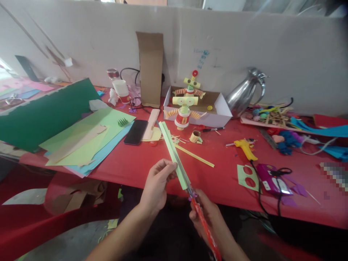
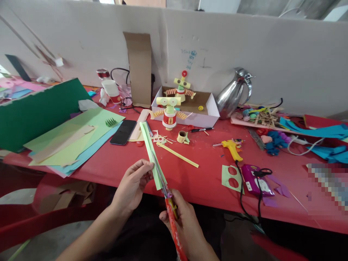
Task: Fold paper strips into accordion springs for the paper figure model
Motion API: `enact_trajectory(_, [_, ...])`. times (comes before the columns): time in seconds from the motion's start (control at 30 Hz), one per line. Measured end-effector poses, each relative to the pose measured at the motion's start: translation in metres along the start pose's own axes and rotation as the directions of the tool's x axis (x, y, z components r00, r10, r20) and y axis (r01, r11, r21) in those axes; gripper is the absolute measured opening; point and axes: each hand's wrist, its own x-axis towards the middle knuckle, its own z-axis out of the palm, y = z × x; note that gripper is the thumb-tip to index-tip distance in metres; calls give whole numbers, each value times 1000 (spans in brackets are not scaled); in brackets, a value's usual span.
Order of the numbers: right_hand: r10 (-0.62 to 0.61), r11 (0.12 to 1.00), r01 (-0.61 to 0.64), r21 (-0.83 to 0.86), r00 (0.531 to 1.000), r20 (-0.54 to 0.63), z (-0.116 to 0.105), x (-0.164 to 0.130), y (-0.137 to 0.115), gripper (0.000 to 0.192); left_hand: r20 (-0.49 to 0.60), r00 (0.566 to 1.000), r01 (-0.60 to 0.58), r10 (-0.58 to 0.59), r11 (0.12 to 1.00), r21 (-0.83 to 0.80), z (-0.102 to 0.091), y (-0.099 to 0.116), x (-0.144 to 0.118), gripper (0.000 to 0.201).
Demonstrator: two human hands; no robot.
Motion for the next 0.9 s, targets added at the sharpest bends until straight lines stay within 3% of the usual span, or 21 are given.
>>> enact_trajectory(0.43, [-20, 995, 21, -98, 1000, 18, -6, 1, -3, 34, 45, 999, -27, 25, 999, 47, -8, 18, 20, 19])
enact_trajectory(0.67, [-20, 973, 23, -230, 1000, 15, -7, -2, -13, 29, 39, 999, -24, 23, 999, 22, -7, 14, 16, 21])
enact_trajectory(0.9, [-47, 983, 53, -178, 998, 39, -5, 3, -21, 14, 45, 999, 2, -3, 1000, 2, 1, 8, 9, 20])
